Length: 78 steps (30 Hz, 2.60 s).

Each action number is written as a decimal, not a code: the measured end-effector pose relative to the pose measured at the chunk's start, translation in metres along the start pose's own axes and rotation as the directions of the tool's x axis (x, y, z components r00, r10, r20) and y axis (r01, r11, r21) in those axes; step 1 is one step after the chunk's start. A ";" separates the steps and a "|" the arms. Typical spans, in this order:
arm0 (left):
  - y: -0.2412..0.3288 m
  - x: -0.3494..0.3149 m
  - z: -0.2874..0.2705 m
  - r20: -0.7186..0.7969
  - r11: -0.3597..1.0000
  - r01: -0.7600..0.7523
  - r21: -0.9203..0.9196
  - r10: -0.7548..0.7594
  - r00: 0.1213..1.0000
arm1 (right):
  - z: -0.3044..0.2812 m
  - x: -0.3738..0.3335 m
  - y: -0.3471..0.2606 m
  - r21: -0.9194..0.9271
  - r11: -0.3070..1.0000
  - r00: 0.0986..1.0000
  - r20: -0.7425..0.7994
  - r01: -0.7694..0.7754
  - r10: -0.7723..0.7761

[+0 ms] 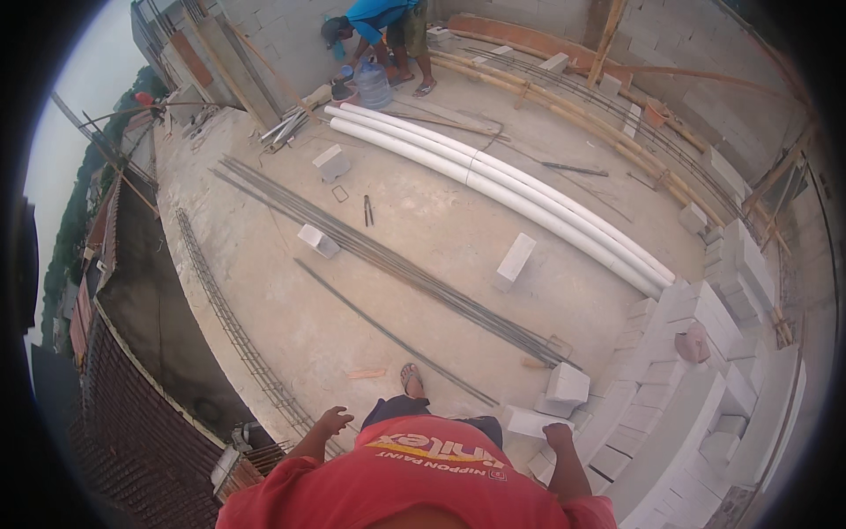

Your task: The person assembles rebar cages on a rooftop construction site. They position rebar bars, place white foam spacers, and tie the rebar together using wire and pliers. Another worker is visible nearby.

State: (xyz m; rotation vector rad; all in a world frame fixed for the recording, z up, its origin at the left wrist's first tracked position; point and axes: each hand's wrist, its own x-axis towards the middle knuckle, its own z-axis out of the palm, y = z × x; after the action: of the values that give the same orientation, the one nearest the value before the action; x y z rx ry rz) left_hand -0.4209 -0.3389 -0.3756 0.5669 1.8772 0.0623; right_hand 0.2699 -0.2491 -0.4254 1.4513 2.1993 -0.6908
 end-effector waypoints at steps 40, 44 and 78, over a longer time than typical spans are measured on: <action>0.217 0.047 -0.323 -0.170 0.900 0.074 -0.430 -0.161 0.972 | -0.484 0.552 -0.336 0.619 0.776 0.979 -0.206 0.120 0.012; 0.163 0.105 -0.345 -0.084 0.838 0.101 -0.536 -0.172 0.982 | -0.416 0.532 -0.337 0.538 0.843 1.000 -0.028 0.005 0.012; 0.003 0.225 -0.470 0.124 0.973 -0.200 0.116 0.186 0.975 | -0.351 0.436 -0.413 0.560 0.792 0.943 -0.053 -0.243 0.327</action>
State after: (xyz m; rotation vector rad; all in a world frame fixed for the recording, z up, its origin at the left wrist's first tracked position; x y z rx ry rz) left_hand -0.9018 -0.1382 -0.3927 0.8246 1.7207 0.0374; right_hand -0.2985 0.1407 -0.3303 2.1277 1.8885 -1.2037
